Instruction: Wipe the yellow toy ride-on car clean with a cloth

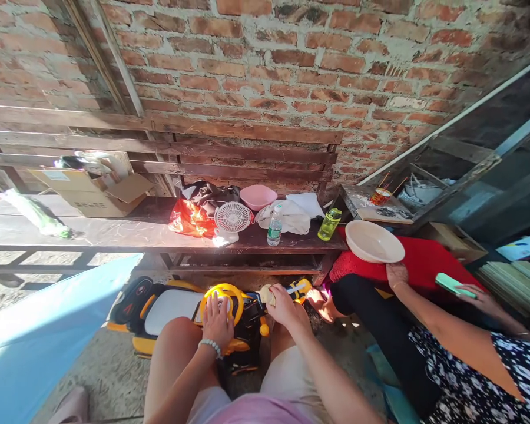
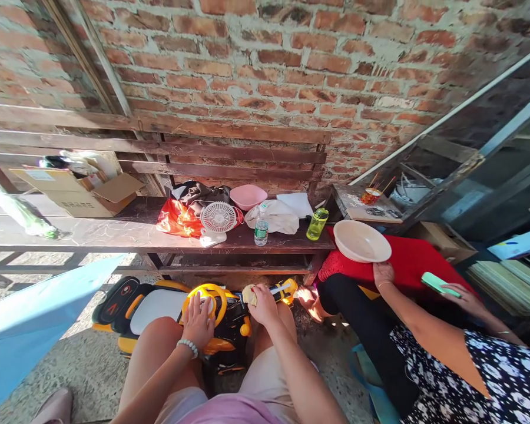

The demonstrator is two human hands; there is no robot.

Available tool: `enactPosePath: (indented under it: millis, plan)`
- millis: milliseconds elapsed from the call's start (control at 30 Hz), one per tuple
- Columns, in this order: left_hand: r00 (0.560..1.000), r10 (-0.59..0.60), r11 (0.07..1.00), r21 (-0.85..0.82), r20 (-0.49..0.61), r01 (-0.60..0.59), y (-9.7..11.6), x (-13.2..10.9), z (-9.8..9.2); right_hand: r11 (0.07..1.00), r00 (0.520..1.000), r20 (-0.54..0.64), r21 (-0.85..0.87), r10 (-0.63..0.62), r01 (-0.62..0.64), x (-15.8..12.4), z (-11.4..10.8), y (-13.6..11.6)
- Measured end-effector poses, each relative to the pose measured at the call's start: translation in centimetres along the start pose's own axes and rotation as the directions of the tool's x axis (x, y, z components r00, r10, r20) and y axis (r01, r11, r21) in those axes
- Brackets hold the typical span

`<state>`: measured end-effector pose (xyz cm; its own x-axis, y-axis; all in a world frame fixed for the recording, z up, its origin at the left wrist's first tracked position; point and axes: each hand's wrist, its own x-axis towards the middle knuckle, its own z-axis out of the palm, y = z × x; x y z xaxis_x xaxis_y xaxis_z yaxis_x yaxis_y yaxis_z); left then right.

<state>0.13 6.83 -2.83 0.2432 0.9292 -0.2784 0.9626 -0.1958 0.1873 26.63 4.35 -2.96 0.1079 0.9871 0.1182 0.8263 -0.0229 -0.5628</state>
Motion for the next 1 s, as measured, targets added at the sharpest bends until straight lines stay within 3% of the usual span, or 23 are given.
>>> enactPosePath:
  millis: [133, 267, 433, 533, 700, 833, 1000]
  plan:
    - [0.999, -0.042, 0.998, 0.043, -0.017, 0.042, 0.8, 1.2, 0.2, 0.992, 0.994, 0.082, -0.111, 0.068, -0.059, 1.5, -0.3, -0.5]
    - [0.997, -0.071, 0.992, 0.103, 0.015, 0.069, 1.2, 1.5, 0.4, 0.967, 0.988, 0.016, -0.209, 0.155, -0.148, 2.1, 0.5, -1.1]
    - [0.994, -0.034, 0.996, 0.09, 0.107, 0.025, 0.5, 2.1, 0.2, 0.953, 0.988, 0.014, -0.265, 0.153, -0.144, 3.4, 1.3, -0.8]
    - [0.99, -0.015, 0.996, 0.088, 0.143, 0.002, 0.2, 2.4, 0.2, 0.927, 0.989, 0.01, -0.349, 0.15, -0.137, 4.3, 0.3, 0.9]
    - [0.985, -0.027, 0.995, 0.1, 0.169, 0.011, 0.3, 2.7, 0.4, 0.877, 0.991, -0.073, -0.461, 0.115, -0.136, 3.9, -3.8, 7.0]
    - [0.985, -0.04, 0.994, 0.109, 0.167, 0.022, 0.4, 2.8, 0.5, 0.893, 0.982, -0.065, -0.409, 0.175, -0.186, 3.0, -4.8, 9.5]
    - [0.989, -0.032, 0.994, 0.106, 0.143, 0.017, 0.5, 2.7, 0.4, 0.951, 0.97, -0.094, -0.199, 0.223, -0.238, 2.7, -2.3, 7.5]
